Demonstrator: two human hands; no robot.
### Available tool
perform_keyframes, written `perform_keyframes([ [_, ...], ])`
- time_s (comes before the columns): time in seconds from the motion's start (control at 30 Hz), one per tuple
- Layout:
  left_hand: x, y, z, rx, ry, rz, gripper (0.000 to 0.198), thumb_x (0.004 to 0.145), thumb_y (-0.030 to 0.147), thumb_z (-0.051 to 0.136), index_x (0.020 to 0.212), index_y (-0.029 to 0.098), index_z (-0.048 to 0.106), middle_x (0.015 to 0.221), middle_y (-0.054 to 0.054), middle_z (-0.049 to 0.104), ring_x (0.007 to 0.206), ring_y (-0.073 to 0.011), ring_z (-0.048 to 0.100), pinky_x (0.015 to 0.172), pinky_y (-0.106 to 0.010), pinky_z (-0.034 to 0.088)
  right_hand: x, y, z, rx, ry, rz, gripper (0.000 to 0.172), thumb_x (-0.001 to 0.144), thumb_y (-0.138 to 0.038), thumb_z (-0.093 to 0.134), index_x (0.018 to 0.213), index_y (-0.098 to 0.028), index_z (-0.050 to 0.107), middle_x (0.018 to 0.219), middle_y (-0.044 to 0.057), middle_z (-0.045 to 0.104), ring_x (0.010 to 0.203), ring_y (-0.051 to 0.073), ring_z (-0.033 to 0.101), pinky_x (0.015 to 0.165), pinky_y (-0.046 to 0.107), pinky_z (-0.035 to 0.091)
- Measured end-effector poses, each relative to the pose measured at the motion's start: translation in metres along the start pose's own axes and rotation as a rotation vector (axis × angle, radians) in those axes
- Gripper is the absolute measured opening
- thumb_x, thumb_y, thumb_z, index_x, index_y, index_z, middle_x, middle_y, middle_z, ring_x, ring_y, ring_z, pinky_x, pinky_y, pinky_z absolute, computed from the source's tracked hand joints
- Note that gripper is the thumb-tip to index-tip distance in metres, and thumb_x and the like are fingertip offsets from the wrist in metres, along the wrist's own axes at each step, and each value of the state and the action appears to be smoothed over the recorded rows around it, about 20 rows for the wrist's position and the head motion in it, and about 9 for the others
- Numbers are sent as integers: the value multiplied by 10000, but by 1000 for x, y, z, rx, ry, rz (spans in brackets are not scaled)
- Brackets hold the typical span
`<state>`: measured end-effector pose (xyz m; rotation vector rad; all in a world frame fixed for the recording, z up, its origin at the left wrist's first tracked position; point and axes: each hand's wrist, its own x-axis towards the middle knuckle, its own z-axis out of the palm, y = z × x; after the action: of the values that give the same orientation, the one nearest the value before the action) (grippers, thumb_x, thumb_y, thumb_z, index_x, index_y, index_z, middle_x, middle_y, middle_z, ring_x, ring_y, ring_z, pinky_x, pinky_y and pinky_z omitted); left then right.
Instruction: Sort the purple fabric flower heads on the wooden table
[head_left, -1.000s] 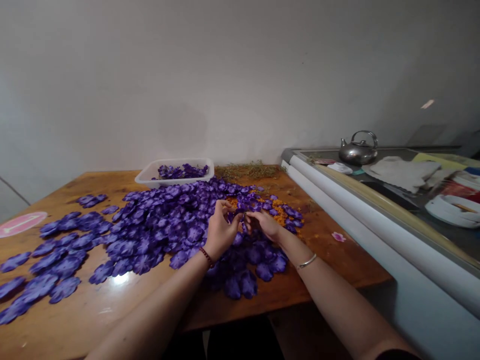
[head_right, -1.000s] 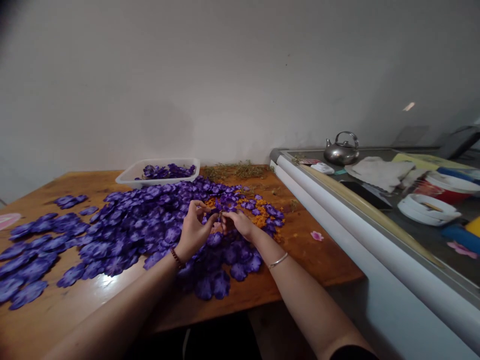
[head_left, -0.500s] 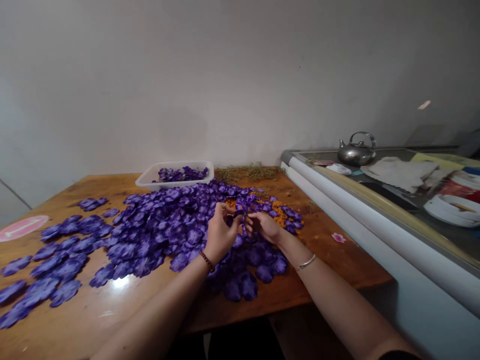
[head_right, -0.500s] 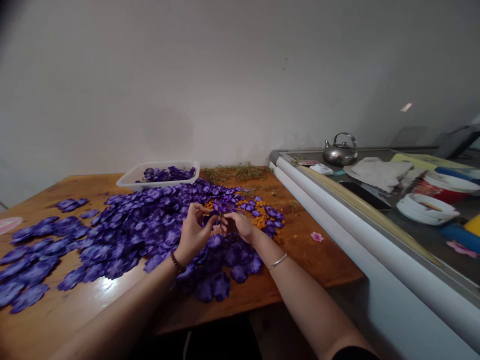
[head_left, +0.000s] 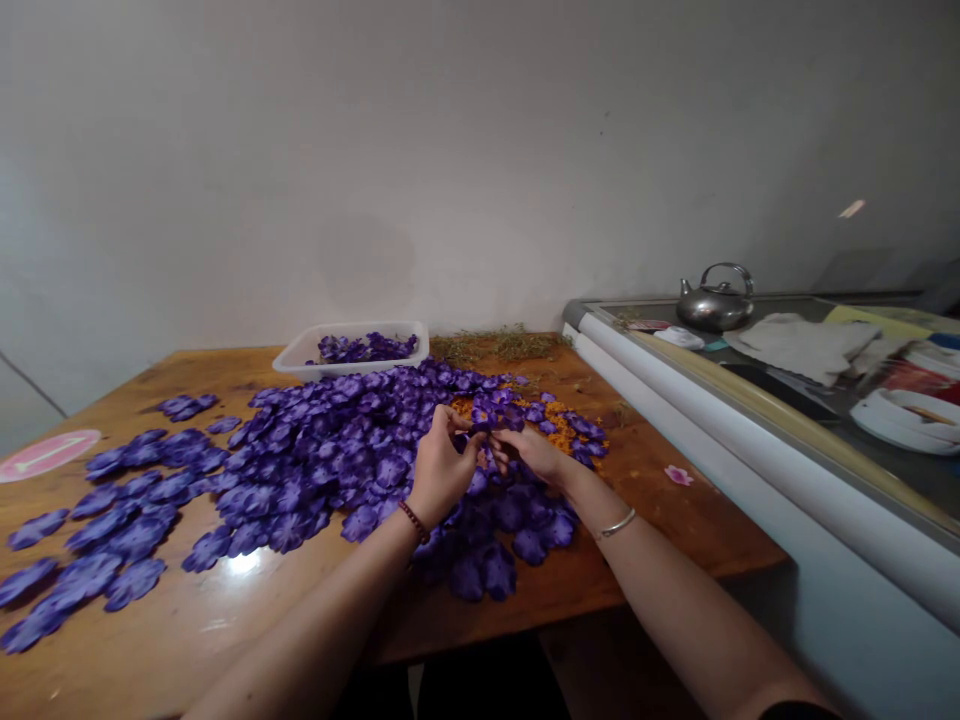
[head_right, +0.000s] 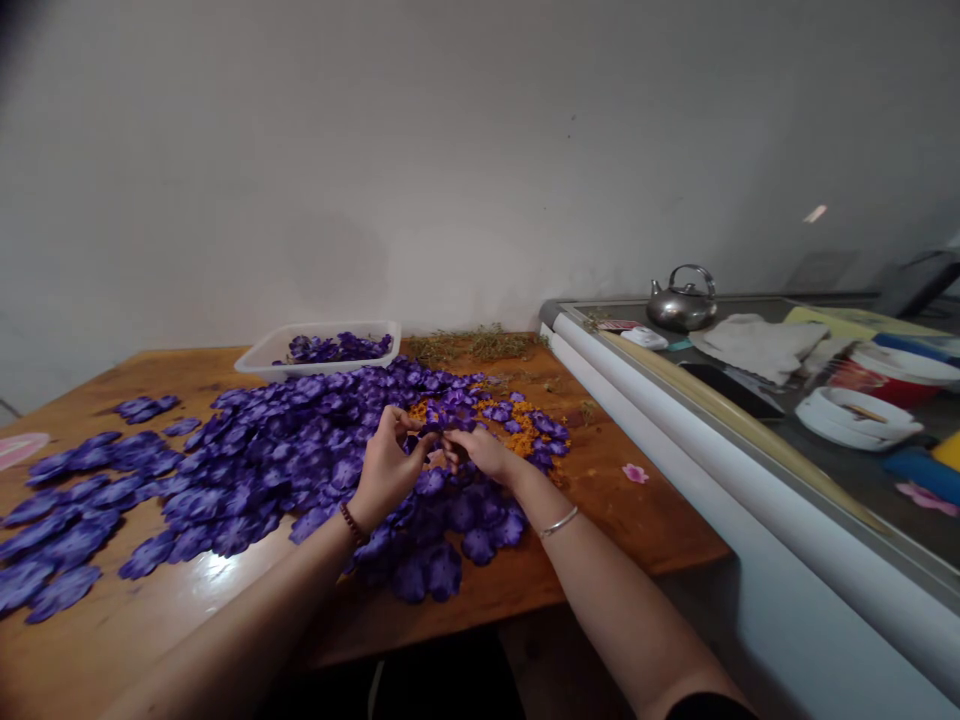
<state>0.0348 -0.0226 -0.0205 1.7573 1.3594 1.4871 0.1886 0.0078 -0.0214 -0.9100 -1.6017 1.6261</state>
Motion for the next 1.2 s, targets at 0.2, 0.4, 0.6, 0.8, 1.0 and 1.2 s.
perform_keyframes([
  [0.2, 2, -2, -2, 0, -84, -52, 264, 743, 229, 597, 802, 237, 340, 775, 24, 596, 763, -156, 610, 686, -268, 438, -3, -3, -3, -79, -52, 39, 343, 758, -499, 556, 586, -221, 450, 465, -74, 407, 449, 112, 428, 526, 272, 372],
  [0.4, 7, -5, 0, -159, -86, -117, 289, 721, 214, 596, 762, 229, 310, 702, 61, 521, 645, -102, 543, 611, -221, 418, -4, -1, -4, -21, -75, 52, 310, 791, -460, 516, 605, -219, 460, 504, -57, 419, 475, 115, 448, 554, 277, 377],
  [0.6, 7, -3, -4, -78, -115, -59, 262, 728, 231, 586, 768, 227, 327, 700, 58, 514, 649, -106, 517, 620, -225, 393, -5, -4, -3, -49, -82, 16, 306, 783, -470, 546, 620, -223, 468, 523, -51, 411, 463, 112, 413, 512, 274, 376],
  [0.8, 3, -4, -5, 37, -127, -35, 234, 737, 261, 566, 756, 229, 335, 717, 49, 510, 638, -114, 488, 604, -229, 355, -4, -3, -1, -76, -79, -4, 324, 757, -498, 574, 621, -220, 478, 537, -55, 422, 474, 104, 398, 486, 265, 388],
  [1.0, 4, -6, -3, 51, -130, -36, 207, 738, 246, 569, 758, 230, 363, 718, 45, 519, 675, -126, 524, 627, -234, 372, -1, 5, -1, -109, -51, 33, 349, 780, -516, 561, 644, -204, 483, 518, -63, 467, 442, 96, 448, 488, 259, 412],
  [1.2, 10, -13, -9, 151, 63, -140, 220, 753, 277, 587, 759, 231, 372, 673, 53, 498, 619, -132, 496, 603, -240, 340, -7, -8, -10, -362, -14, 56, 391, 866, -450, 510, 1145, -176, 526, 487, -75, 532, 407, 104, 483, 439, 221, 392],
])
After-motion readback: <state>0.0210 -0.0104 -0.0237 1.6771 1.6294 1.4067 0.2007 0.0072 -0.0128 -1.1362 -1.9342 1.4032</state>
